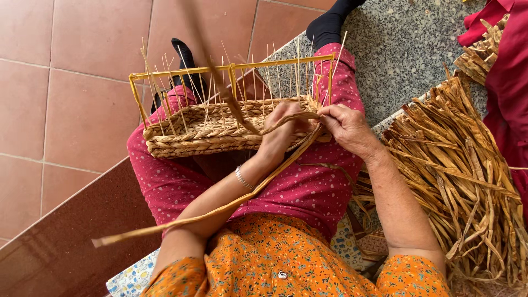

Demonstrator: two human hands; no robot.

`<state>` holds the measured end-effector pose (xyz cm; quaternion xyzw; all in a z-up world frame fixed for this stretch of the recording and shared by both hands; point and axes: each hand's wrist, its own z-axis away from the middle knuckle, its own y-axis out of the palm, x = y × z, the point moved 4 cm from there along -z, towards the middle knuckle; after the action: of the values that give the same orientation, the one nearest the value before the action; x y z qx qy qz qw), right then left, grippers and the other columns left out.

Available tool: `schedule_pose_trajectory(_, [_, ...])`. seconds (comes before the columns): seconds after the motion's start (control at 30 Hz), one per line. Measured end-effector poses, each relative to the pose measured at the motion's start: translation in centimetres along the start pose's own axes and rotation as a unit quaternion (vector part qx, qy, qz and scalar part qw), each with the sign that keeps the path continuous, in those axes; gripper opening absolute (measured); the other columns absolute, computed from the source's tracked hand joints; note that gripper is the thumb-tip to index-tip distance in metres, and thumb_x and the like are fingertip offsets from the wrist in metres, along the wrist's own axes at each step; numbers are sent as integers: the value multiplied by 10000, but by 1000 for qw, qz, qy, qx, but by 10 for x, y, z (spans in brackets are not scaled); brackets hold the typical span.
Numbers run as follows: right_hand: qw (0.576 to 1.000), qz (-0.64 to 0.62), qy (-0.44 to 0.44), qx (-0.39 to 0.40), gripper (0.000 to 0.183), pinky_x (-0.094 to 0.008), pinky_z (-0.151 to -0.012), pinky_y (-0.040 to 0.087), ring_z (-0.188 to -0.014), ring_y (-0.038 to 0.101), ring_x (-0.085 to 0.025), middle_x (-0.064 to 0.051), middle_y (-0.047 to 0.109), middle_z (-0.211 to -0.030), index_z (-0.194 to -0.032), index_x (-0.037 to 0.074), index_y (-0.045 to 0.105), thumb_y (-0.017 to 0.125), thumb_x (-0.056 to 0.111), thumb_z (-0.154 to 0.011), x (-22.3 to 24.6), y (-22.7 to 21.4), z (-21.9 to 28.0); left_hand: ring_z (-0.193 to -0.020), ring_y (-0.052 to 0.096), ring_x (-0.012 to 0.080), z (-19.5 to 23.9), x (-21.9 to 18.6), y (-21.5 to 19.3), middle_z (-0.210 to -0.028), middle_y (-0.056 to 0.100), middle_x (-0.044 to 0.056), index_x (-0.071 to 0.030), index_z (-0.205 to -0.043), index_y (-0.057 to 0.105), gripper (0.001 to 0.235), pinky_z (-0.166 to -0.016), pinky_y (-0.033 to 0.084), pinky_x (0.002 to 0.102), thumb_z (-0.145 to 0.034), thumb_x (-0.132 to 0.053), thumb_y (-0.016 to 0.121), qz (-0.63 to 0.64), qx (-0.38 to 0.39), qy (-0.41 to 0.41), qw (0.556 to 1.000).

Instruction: The person weaves a rectangular basket by hand, interlacing dried palm leaves through a rigid frame held on their lap. They repeatedly pull and tuck strands to build up the basket walls.

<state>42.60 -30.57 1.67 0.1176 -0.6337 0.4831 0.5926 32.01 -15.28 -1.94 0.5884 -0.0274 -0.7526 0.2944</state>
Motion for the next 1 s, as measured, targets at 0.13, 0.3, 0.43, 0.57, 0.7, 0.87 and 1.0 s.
schedule_pose_trajectory(0.13, [999,23,-12,-23,68,-291,-689,570,-804,653,-138,-45,684,-902,-989,78,756,730,64,-928,8,7,-6,-1065,745,230,62,2,11,-1119,757,162,12,-1124,674,347,-999,586,397,-1080,-253,455,234,-5,-181,955])
schedule_pose_trajectory(0.3, [989,83,-117,-41,104,-338,-754,549,-828,656,-201,-57,721,-921,-984,62,741,734,24,-887,27,2,-4,-1208,595,219,65,-43,15,-1263,648,105,10,-1328,595,390,-1103,440,470,-1013,-220,615,-356,98,211,905])
schedule_pose_trajectory(0.43, [975,118,-189,-13,153,-369,-758,538,-819,636,-264,-94,727,-936,-971,35,736,764,53,-822,36,-1,3,-1124,493,329,40,-39,-13,-1180,532,165,-58,-1156,663,485,-916,360,482,-755,-300,788,-671,-21,309,673])
schedule_pose_trajectory(0.57, [981,140,-103,-82,57,-349,-699,550,-763,661,-190,-62,734,-835,-940,65,745,789,85,-912,21,10,-1,-1230,486,247,35,-20,-35,-1264,498,63,-194,-1019,540,302,-1045,379,456,-883,-278,797,-694,-7,313,649])
schedule_pose_trajectory(0.7, [987,117,-50,-100,242,-296,-615,578,-722,681,-116,-44,746,-824,-1132,78,664,789,103,-927,-4,19,-9,-1190,496,232,53,-15,-27,-1276,509,77,-200,-1196,607,375,-1010,407,423,-856,-163,761,-723,42,310,615])
schedule_pose_trajectory(0.87, [945,235,-172,-146,390,-244,-544,579,-768,658,-170,-163,707,-1000,-1312,43,582,741,39,-955,-6,29,-12,-1150,522,286,84,-16,2,-1280,526,152,-199,-1333,628,504,-940,443,445,-855,-294,757,-622,155,402,654])
schedule_pose_trajectory(1.0, [957,196,-207,-51,232,-281,-762,622,-900,722,-185,-85,737,-1104,-1220,106,690,678,-6,-1018,4,31,-7,-941,612,190,66,-1,-14,-1073,673,71,-129,-1317,643,308,-829,524,353,-1026,-210,706,-503,140,293,801])
